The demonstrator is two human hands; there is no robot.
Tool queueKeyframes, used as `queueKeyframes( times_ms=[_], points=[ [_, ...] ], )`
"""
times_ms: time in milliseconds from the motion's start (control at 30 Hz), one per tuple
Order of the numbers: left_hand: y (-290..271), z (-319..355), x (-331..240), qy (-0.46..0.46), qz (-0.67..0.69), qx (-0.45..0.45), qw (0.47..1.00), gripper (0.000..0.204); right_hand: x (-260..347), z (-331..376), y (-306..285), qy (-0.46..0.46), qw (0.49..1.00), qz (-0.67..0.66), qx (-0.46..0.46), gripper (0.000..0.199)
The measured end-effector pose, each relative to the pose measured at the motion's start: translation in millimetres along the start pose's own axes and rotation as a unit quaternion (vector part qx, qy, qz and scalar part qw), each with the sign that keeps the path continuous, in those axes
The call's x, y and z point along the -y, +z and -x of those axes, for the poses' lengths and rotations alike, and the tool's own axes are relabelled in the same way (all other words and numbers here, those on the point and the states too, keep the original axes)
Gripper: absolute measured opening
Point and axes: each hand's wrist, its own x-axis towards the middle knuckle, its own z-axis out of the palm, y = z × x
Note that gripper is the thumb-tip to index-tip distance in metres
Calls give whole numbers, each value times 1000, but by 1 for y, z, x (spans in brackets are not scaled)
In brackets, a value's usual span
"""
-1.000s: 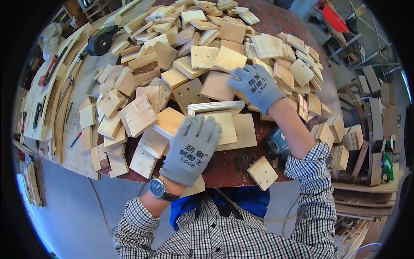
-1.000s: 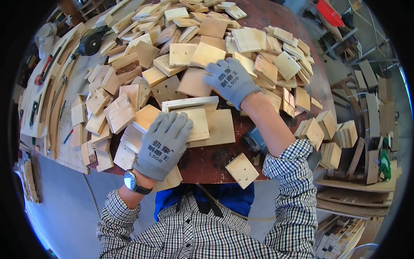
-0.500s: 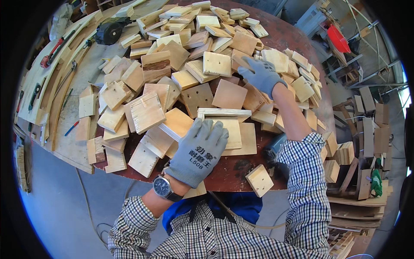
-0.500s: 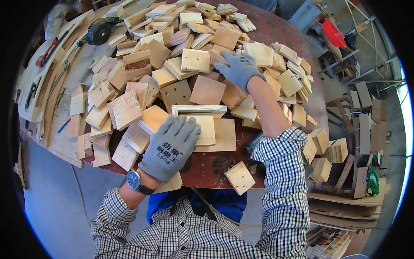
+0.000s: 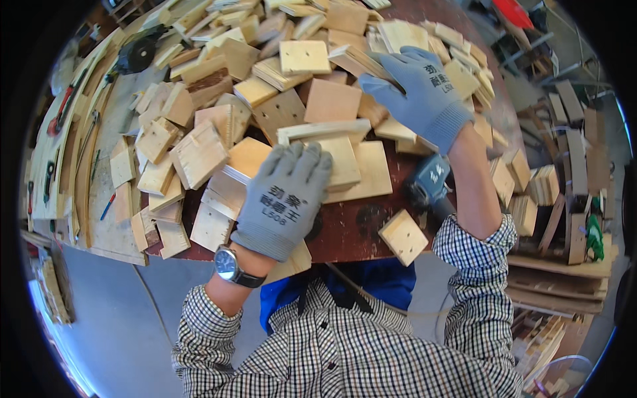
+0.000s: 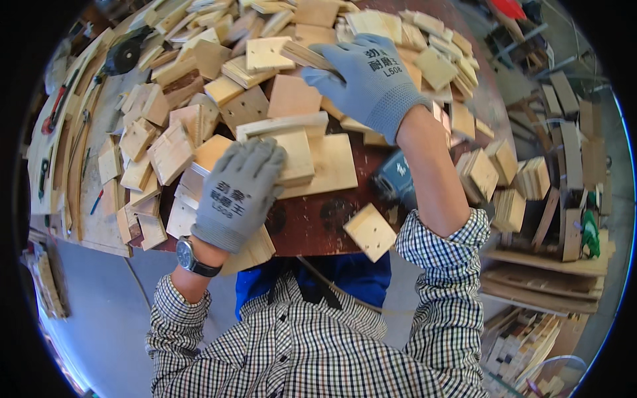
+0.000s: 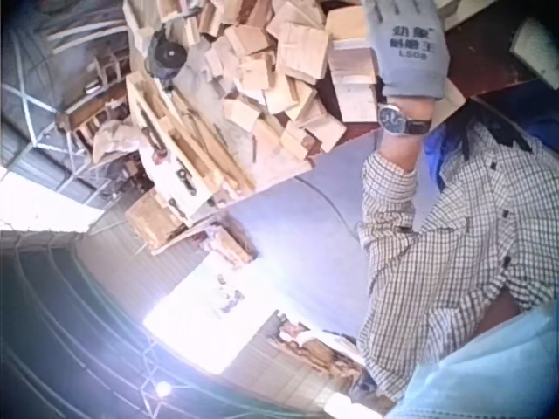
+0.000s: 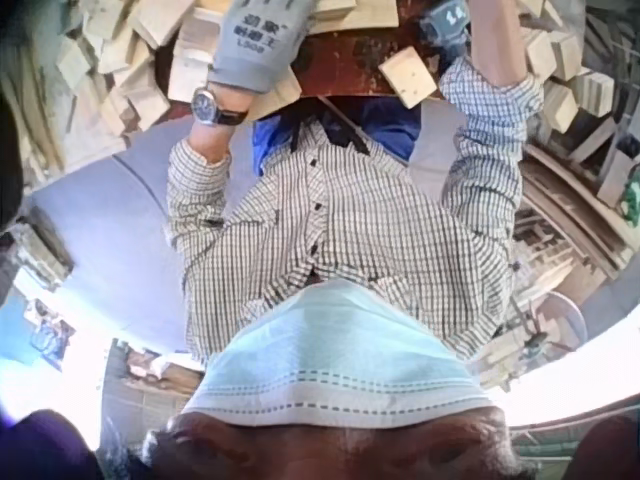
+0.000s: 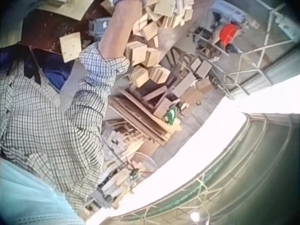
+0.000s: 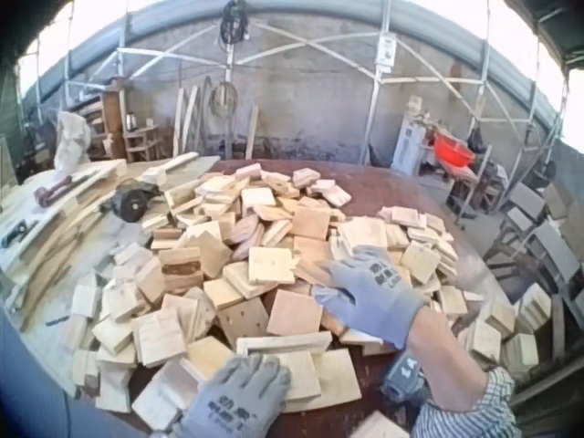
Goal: The person assembles small wooden boxes by hand, using a pneumatic nail gun to fasten pieces together. They repeatedly pick up wooden components, align them, and drive nails into the joints. The person also uses a sanding block to smooth the edges of the assembled boxes.
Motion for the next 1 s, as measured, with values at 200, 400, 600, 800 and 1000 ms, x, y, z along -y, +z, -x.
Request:
queueKeyframes(
  times_ms=[200,400,600,800,1000],
  points=[
    [-6,-3,4,9,9,-5,1000,49,47,67,-34,46,997,-33,-55,41],
    [-15,-8,11,-22,59,10,998,48,59,119,-41,82,990,-76,-87,23],
    [-24,-15,16,-40,85,49,994,47,68,135,-32,170,964,-193,-60,49],
    [-25,-15,19,-39,90,51,994,47,69,139,-23,160,972,-161,-60,43],
    [-16,-9,18,-14,69,-23,997,42,72,140,-22,176,973,-144,-33,48]
  ],
)
